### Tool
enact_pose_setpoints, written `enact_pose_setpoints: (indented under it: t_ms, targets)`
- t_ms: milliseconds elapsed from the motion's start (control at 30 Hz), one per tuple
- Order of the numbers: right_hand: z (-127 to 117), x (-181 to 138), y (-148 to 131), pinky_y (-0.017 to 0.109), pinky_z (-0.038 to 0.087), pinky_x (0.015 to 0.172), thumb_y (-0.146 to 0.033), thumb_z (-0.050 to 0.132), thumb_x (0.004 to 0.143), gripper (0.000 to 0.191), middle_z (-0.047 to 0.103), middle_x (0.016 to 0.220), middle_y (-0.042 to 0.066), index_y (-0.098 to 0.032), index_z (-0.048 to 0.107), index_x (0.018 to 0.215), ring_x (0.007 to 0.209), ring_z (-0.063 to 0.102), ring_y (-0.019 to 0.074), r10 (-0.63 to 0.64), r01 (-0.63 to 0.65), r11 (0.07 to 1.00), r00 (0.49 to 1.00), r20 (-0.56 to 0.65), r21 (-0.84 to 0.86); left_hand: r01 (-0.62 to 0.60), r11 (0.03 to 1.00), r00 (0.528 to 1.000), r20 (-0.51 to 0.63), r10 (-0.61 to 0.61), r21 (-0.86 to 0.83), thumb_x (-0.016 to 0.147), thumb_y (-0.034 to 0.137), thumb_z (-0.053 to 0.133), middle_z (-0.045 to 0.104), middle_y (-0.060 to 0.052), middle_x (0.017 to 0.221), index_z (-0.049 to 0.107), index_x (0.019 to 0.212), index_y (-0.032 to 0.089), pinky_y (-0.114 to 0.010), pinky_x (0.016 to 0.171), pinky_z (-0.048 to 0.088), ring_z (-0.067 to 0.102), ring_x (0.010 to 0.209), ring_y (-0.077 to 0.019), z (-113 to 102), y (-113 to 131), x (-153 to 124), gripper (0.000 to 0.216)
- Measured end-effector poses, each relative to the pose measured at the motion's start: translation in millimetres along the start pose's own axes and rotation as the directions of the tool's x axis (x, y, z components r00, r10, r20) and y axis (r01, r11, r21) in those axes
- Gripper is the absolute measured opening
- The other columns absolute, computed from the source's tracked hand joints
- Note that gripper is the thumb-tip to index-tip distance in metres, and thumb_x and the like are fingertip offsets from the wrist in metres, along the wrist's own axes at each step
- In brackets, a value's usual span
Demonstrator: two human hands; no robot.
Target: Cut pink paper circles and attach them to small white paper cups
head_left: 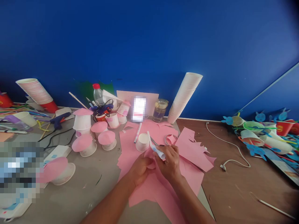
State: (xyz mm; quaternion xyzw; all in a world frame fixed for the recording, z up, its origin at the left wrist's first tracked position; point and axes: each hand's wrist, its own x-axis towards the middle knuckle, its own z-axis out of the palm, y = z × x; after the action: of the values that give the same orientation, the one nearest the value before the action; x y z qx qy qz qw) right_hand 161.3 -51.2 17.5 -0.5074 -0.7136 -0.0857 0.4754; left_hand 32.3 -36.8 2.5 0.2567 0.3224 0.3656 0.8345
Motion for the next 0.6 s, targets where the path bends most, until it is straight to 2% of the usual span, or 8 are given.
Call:
enact_pose_setpoints:
  t_ms: [67,133,200,267,400,467,533,600]
  targets:
    - [-5.2,1.7,2.2,0.036,0.039,0.072,-0.02,0.059,0.084,0.008,0.069,0.074,0.002,-0.02,0.06,0.092,0.063,0.06,0.0172,0.052,-0.053,0.998,0.996,-0.079,-0.016,0.049,0.999,0.998,-0.044,-0.048,0.011,0.056,0.006,0.058,0.057,-0.002,0.08,0.062,0.096,0.018,-0.026,0.061,0.037,0.05,0.071,-0.0132,-1.3,-0.1,-0.7,0.042]
    - [-10.4,3.1,1.1,0.035,0.04,0.07,-0.02,0.056,0.085,0.009,0.069,0.075,0.003,-0.021,0.06,0.092,0.066,0.061,0.0179,0.112,-0.107,0.992,0.991,-0.08,0.058,0.063,0.998,0.996,-0.063,-0.062,0.013,0.058,0.008,0.06,0.057,-0.002,0.082,0.061,0.097,0.018,-0.027,0.062,0.038,0.051,0.072,-0.0141,-2.4,0.0,-0.8,0.041]
    - [-13.3,3.7,-2.5,0.034,0.041,0.069,-0.02,0.055,0.084,0.008,0.069,0.076,0.002,-0.022,0.061,0.09,0.069,0.061,0.018,0.131,-0.132,0.977,0.991,0.019,0.168,0.049,0.999,0.998,-0.026,-0.049,0.016,0.059,0.009,0.062,0.055,-0.001,0.075,0.063,0.09,0.016,-0.025,0.059,0.035,0.047,0.066,-0.0115,-3.3,0.1,-0.2,0.032]
    - [-12.5,3.3,-6.5,0.034,0.04,0.069,-0.021,0.056,0.084,0.007,0.069,0.075,0.0,-0.023,0.061,0.087,0.067,0.061,0.0175,0.095,-0.125,0.965,0.986,0.139,0.231,0.027,1.0,0.999,0.027,-0.028,0.014,0.058,0.008,0.062,0.051,0.0,0.07,0.063,0.083,0.014,-0.024,0.058,0.034,0.043,0.062,-0.0092,-4.1,0.1,0.9,0.026]
    - [-3.8,0.5,-7.7,0.035,0.037,0.071,-0.02,0.054,0.084,0.009,0.069,0.073,0.0,-0.022,0.063,0.086,0.065,0.06,0.0165,0.033,-0.084,0.976,0.969,0.245,0.2,0.031,0.999,0.996,0.084,-0.032,0.016,0.053,0.003,0.058,0.05,0.001,0.07,0.061,0.077,0.014,-0.022,0.06,0.033,0.042,0.064,-0.0086,-5.7,-0.4,2.9,0.027]
    - [-0.4,-0.4,-3.6,0.035,0.036,0.072,-0.02,0.055,0.085,0.008,0.068,0.072,0.0,-0.021,0.062,0.087,0.065,0.06,0.0164,0.017,-0.048,0.989,0.977,0.212,0.142,0.039,0.998,0.995,0.088,-0.043,0.045,0.053,0.003,0.055,0.049,0.002,0.068,0.06,0.077,0.014,-0.022,0.057,0.031,0.041,0.063,-0.0086,-6.4,-0.9,3.1,0.028]
    - [-0.4,-0.3,2.2,0.036,0.036,0.072,-0.02,0.056,0.084,0.007,0.068,0.071,0.001,-0.02,0.062,0.088,0.065,0.06,0.0167,0.019,-0.026,0.998,0.992,0.124,0.055,0.054,0.996,0.994,0.087,-0.06,0.076,0.053,0.004,0.052,0.05,0.001,0.069,0.061,0.082,0.015,-0.023,0.056,0.031,0.043,0.062,-0.0097,-6.4,-1.3,2.5,0.032]
    - [-4.2,0.9,7.4,0.036,0.037,0.072,-0.021,0.057,0.084,0.006,0.068,0.071,0.002,-0.02,0.062,0.087,0.063,0.06,0.0172,0.058,-0.058,0.998,0.998,0.026,-0.015,0.068,0.994,0.993,0.086,-0.076,0.089,0.054,0.006,0.051,0.052,0.0,0.071,0.061,0.088,0.016,-0.024,0.056,0.032,0.044,0.062,-0.0111,-5.7,-1.2,1.5,0.037]
